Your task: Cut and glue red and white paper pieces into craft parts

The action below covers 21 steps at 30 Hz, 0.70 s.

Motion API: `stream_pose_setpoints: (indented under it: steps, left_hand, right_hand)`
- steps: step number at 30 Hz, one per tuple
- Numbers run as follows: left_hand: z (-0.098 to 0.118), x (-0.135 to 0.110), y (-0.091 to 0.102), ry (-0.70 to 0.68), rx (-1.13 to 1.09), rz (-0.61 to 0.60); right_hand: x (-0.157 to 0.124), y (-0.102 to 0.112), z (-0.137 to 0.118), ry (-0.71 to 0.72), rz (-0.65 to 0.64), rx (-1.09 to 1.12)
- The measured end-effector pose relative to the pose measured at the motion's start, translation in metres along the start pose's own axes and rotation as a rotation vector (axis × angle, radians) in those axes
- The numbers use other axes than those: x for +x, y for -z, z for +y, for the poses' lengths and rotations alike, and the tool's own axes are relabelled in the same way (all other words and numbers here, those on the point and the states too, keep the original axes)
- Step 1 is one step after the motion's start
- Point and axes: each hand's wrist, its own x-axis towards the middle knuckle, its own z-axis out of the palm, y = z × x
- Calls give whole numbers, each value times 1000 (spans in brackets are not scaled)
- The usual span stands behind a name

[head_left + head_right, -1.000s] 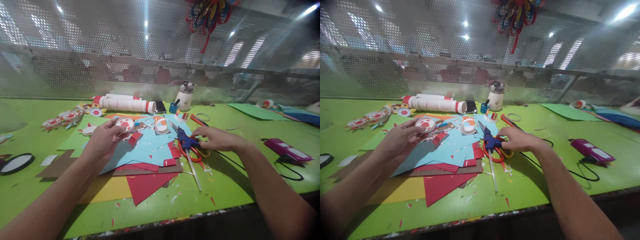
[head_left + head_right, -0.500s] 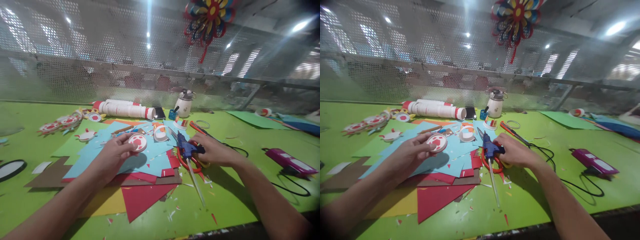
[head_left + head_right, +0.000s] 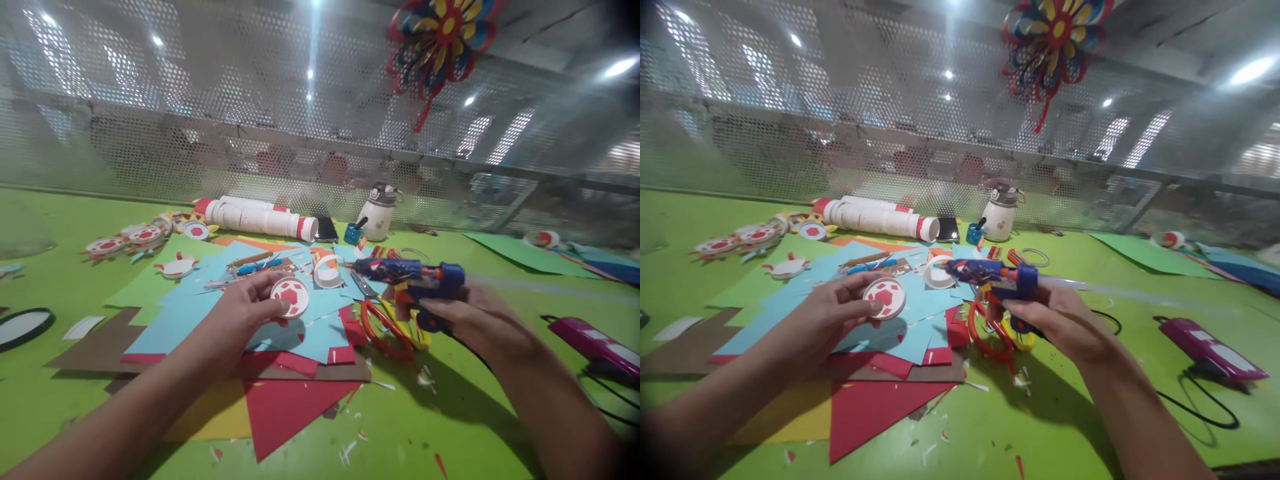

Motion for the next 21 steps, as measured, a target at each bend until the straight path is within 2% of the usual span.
stream_pose_setpoints:
  steps: [2, 5, 9, 16, 21]
  left_hand:
    - [-1, 0, 0, -20, 46, 23]
    - [-3, 0, -2, -22, 103, 68]
    - [-8, 0, -5, -13, 116, 79]
    - [-12, -2, -11, 3, 118, 59]
    - [-9, -3, -13, -1, 121, 49]
  right_hand:
    - [-1, -6, 0, -45, -46, -55]
    - [-3, -15, -2, -53, -92, -251]
    - [-7, -29, -8, -18, -49, -443]
    - [-8, -47, -13, 39, -116, -468]
    - [-7, -49, -14, 49, -88, -477]
